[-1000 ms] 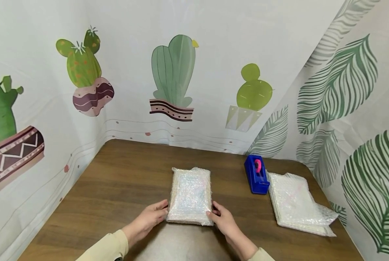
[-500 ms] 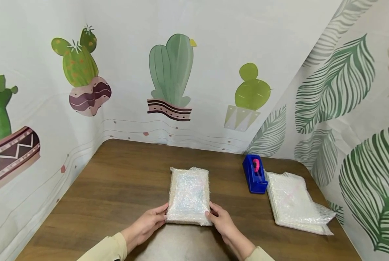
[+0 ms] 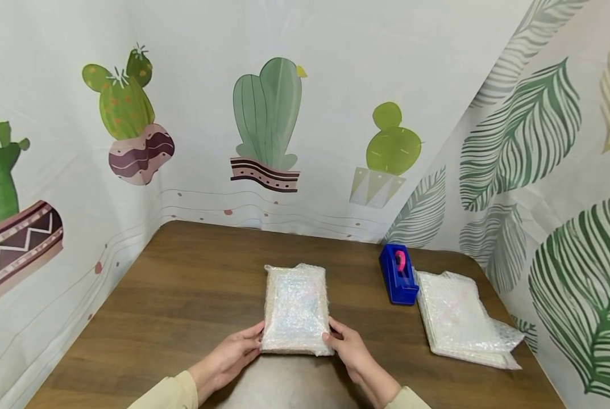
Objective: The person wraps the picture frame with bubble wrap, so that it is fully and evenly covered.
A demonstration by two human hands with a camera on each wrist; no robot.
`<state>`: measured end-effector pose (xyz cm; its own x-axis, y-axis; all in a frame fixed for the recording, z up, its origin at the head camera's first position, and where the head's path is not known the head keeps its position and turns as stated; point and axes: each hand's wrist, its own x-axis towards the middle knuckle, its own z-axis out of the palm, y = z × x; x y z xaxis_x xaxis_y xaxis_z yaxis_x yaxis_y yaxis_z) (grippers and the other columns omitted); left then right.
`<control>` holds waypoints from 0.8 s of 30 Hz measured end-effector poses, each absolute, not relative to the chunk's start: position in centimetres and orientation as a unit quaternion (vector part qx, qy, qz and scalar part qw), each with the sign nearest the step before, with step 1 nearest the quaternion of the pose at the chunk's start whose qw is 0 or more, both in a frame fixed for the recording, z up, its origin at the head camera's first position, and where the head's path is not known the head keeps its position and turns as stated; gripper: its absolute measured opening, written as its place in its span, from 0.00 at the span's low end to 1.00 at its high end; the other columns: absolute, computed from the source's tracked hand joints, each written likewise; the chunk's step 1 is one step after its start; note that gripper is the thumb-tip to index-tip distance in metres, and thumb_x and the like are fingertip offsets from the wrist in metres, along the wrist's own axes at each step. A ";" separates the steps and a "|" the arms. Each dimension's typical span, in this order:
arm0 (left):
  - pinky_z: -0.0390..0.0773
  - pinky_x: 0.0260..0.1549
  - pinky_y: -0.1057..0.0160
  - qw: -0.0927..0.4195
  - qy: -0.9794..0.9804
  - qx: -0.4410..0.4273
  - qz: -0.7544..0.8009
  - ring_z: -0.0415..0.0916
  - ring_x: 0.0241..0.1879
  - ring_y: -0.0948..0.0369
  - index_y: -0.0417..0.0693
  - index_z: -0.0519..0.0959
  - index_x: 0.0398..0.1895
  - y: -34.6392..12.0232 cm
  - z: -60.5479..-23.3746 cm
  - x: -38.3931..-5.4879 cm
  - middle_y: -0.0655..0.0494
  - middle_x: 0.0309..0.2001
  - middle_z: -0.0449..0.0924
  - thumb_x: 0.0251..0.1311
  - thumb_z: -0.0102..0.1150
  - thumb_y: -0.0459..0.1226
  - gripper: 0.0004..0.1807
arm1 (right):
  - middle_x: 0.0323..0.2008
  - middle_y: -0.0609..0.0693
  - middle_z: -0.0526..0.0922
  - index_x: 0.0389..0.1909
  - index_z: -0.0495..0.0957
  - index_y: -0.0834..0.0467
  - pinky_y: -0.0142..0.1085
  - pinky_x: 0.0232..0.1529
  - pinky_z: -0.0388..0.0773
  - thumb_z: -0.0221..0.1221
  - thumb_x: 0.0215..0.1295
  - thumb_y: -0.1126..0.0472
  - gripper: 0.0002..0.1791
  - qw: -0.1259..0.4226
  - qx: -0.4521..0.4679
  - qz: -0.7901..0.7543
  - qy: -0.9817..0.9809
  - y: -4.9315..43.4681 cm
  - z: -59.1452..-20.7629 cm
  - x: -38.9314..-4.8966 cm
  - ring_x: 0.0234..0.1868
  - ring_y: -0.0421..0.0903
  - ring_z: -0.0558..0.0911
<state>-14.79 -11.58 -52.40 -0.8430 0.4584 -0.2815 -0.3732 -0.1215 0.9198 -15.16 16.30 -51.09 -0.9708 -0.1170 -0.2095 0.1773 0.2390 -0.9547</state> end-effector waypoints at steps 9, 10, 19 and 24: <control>0.44 0.80 0.38 0.281 0.585 0.076 0.757 0.36 0.81 0.38 0.28 0.42 0.79 -9.6 -50.3 -15.6 0.30 0.80 0.36 0.77 0.41 0.32 0.35 | 0.67 0.76 0.72 0.70 0.63 0.78 0.30 0.53 0.77 0.57 0.70 0.69 0.31 0.100 0.028 -0.620 0.777 18.4 -48.7 -16.0 0.60 0.53 0.80; 0.44 0.80 0.38 0.282 0.581 0.078 0.760 0.35 0.81 0.38 0.28 0.42 0.79 -9.2 -49.9 -15.8 0.30 0.80 0.36 0.77 0.40 0.31 0.34 | 0.67 0.75 0.71 0.70 0.63 0.78 0.29 0.51 0.78 0.57 0.70 0.69 0.31 0.101 0.030 -0.620 0.778 18.9 -48.3 -16.1 0.57 0.50 0.81; 0.47 0.81 0.42 0.283 0.558 0.095 0.774 0.38 0.82 0.39 0.29 0.44 0.80 -4.3 -46.4 -17.8 0.31 0.81 0.39 0.75 0.38 0.27 0.34 | 0.70 0.76 0.65 0.76 0.53 0.73 0.48 0.53 0.85 0.52 0.75 0.67 0.34 0.144 0.041 -0.620 0.770 24.7 -44.4 -17.2 0.45 0.40 0.83; 0.48 0.81 0.43 0.286 0.551 0.101 0.777 0.39 0.82 0.41 0.30 0.47 0.80 -1.1 -45.0 -18.6 0.32 0.81 0.40 0.74 0.38 0.26 0.33 | 0.76 0.79 0.52 0.77 0.47 0.75 0.43 0.53 0.86 0.49 0.77 0.68 0.35 0.154 0.019 -0.597 0.787 28.3 -42.3 -17.5 0.55 0.43 0.81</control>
